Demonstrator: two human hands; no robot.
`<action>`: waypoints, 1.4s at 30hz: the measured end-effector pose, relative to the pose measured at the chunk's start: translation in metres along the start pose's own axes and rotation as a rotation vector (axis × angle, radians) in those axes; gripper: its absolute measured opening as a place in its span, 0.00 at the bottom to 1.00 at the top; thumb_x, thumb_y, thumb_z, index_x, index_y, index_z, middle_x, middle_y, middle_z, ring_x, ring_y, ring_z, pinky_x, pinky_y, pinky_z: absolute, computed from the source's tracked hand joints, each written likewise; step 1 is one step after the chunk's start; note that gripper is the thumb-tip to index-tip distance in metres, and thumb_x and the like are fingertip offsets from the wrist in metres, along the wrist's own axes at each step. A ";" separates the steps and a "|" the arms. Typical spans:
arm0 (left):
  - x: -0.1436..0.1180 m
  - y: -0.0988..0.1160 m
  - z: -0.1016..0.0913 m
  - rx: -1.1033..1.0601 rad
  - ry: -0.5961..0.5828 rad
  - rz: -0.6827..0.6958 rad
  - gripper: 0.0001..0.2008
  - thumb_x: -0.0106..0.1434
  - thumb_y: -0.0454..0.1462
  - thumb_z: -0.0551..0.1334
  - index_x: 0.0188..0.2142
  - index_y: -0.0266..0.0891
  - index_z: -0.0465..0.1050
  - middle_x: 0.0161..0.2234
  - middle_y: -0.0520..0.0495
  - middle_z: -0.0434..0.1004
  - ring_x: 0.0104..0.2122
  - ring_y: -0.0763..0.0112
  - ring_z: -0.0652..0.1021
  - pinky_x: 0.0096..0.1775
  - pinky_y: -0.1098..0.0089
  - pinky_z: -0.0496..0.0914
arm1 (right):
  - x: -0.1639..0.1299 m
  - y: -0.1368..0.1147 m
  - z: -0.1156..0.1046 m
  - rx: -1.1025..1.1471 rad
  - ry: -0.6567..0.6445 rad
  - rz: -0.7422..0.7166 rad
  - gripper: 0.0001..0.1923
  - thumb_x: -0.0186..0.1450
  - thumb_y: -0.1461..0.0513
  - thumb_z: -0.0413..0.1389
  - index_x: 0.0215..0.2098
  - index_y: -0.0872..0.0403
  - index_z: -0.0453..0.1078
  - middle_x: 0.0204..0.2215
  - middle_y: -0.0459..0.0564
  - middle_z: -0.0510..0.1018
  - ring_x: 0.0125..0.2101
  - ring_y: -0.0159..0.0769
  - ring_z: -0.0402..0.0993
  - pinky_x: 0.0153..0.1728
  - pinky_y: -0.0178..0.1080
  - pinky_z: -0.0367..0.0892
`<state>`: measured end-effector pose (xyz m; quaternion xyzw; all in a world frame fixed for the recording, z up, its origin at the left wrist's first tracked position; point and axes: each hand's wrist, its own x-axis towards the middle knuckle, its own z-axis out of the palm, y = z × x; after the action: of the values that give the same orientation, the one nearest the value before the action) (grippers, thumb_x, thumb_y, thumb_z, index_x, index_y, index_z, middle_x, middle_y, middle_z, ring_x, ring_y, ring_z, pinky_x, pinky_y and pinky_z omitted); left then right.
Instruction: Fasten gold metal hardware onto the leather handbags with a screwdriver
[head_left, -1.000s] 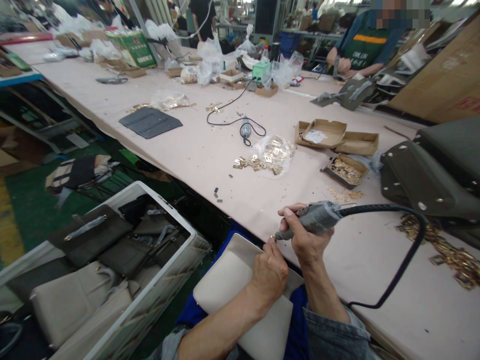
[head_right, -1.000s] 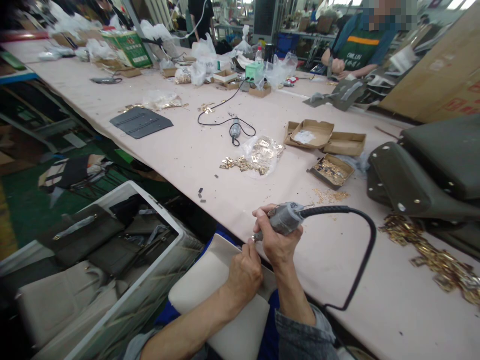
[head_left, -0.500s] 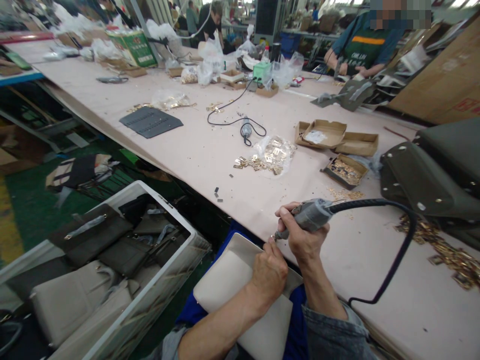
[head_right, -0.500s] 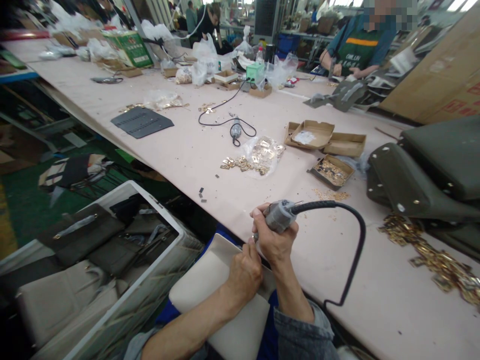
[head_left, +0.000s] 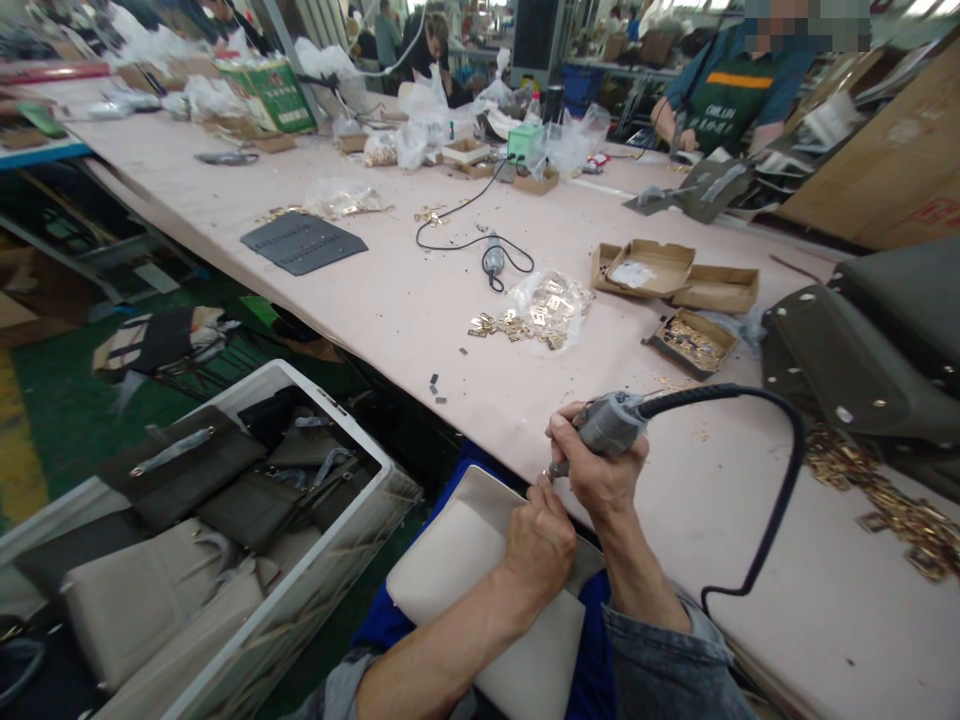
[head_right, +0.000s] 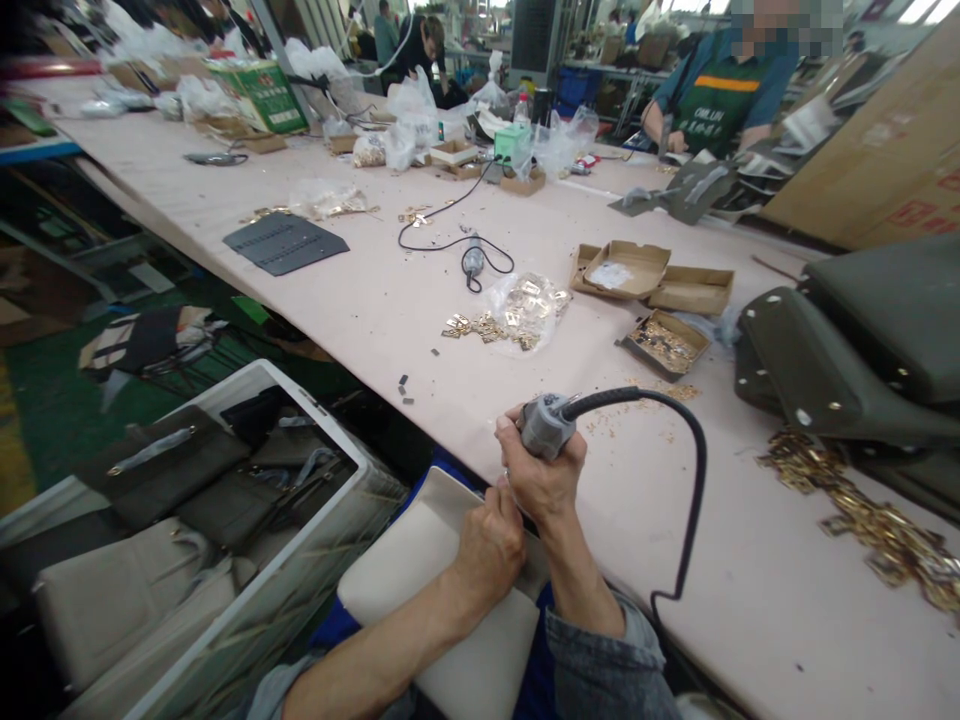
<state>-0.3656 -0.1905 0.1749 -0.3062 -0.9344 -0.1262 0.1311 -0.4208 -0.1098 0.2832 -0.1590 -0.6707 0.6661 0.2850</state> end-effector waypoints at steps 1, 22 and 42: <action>0.000 0.000 0.000 -0.003 0.004 -0.006 0.24 0.60 0.24 0.59 0.56 0.15 0.63 0.34 0.35 0.77 0.23 0.60 0.78 0.22 0.65 0.76 | 0.000 0.000 0.000 -0.001 0.001 0.002 0.10 0.60 0.59 0.67 0.31 0.56 0.72 0.21 0.45 0.74 0.16 0.31 0.67 0.16 0.35 0.63; 0.001 0.000 -0.004 -0.015 0.032 -0.008 0.24 0.58 0.21 0.54 0.55 0.12 0.65 0.33 0.35 0.76 0.23 0.59 0.78 0.22 0.63 0.76 | 0.001 0.000 -0.008 0.046 0.069 -0.082 0.09 0.62 0.59 0.66 0.33 0.57 0.75 0.23 0.48 0.78 0.16 0.32 0.70 0.18 0.37 0.67; -0.001 0.001 -0.010 0.004 -0.053 -0.028 0.25 0.60 0.20 0.57 0.58 0.15 0.64 0.36 0.34 0.77 0.25 0.61 0.80 0.26 0.68 0.77 | 0.004 0.004 -0.005 0.077 0.235 -0.031 0.10 0.61 0.59 0.67 0.32 0.57 0.74 0.24 0.49 0.78 0.15 0.31 0.69 0.15 0.34 0.64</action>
<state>-0.3630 -0.1934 0.1840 -0.2960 -0.9420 -0.1181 0.1050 -0.4214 -0.1032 0.2796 -0.2144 -0.6088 0.6638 0.3777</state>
